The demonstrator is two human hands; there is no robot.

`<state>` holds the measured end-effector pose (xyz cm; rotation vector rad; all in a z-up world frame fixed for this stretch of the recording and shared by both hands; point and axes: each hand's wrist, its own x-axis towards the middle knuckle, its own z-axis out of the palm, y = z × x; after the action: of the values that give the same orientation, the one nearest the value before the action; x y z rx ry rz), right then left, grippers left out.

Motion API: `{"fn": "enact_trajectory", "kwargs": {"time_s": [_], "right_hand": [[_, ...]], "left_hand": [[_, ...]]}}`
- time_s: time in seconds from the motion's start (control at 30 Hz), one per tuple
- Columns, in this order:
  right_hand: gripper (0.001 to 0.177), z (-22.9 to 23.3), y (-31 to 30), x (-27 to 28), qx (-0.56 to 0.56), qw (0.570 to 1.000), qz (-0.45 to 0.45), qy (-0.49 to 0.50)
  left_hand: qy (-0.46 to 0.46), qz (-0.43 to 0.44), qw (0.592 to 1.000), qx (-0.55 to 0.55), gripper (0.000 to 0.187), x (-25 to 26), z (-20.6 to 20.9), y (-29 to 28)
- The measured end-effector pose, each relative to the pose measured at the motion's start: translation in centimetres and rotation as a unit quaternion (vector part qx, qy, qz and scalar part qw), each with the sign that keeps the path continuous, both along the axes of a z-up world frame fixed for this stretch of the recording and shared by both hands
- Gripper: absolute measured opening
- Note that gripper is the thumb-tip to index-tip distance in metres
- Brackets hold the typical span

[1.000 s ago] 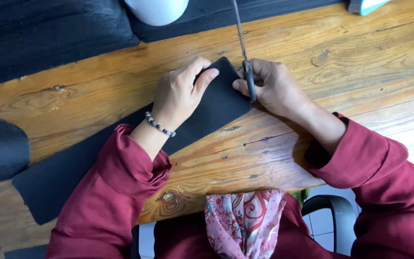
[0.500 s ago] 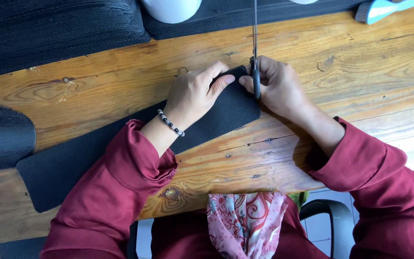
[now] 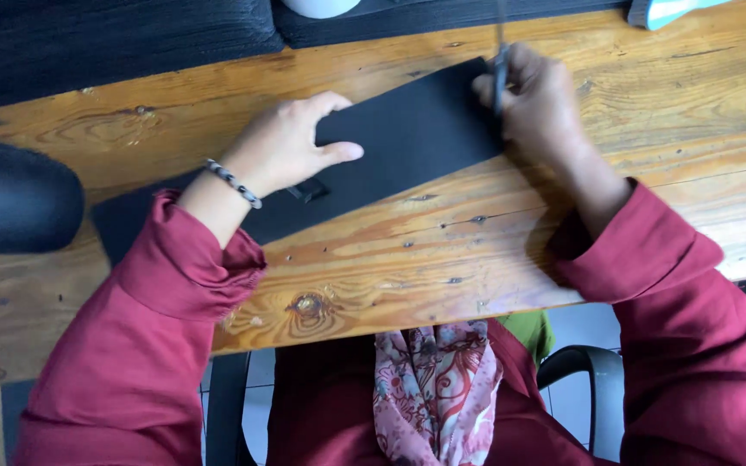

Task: Cutting a piece of black material with scissors on a wooden workbench

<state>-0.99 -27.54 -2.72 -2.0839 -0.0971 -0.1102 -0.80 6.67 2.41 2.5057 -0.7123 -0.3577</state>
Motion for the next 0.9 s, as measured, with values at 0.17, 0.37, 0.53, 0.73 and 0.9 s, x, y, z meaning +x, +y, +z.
{"fn": "enact_trajectory", "kwargs": {"time_s": [0.17,0.37,0.53,0.73,0.9], "right_hand": [[0.02,1.3,-3.8,0.2,-0.05,0.997,-0.049,-0.018],[0.018,2.4,-7.5,-0.2,0.057,0.995,-0.051,-0.057],[0.018,1.6,-10.9,-0.3,0.103,0.988,-0.079,-0.086],[0.018,-0.5,-13.6,-1.5,0.142,0.983,-0.051,-0.106],[0.02,-2.4,-15.4,-1.2,0.177,0.981,-0.054,-0.065]], "left_hand": [[0.034,0.071,0.993,0.082,0.063,-2.2,4.7,4.6],[-0.072,0.144,0.978,0.13,0.057,-4.5,6.7,10.6],[-0.221,0.14,0.964,0.036,0.037,-5.0,5.0,14.7],[-0.179,0.167,0.936,-0.254,0.027,-4.1,1.2,15.6],[-0.154,0.197,0.93,-0.268,0.021,-4.1,0.5,15.8]]}}
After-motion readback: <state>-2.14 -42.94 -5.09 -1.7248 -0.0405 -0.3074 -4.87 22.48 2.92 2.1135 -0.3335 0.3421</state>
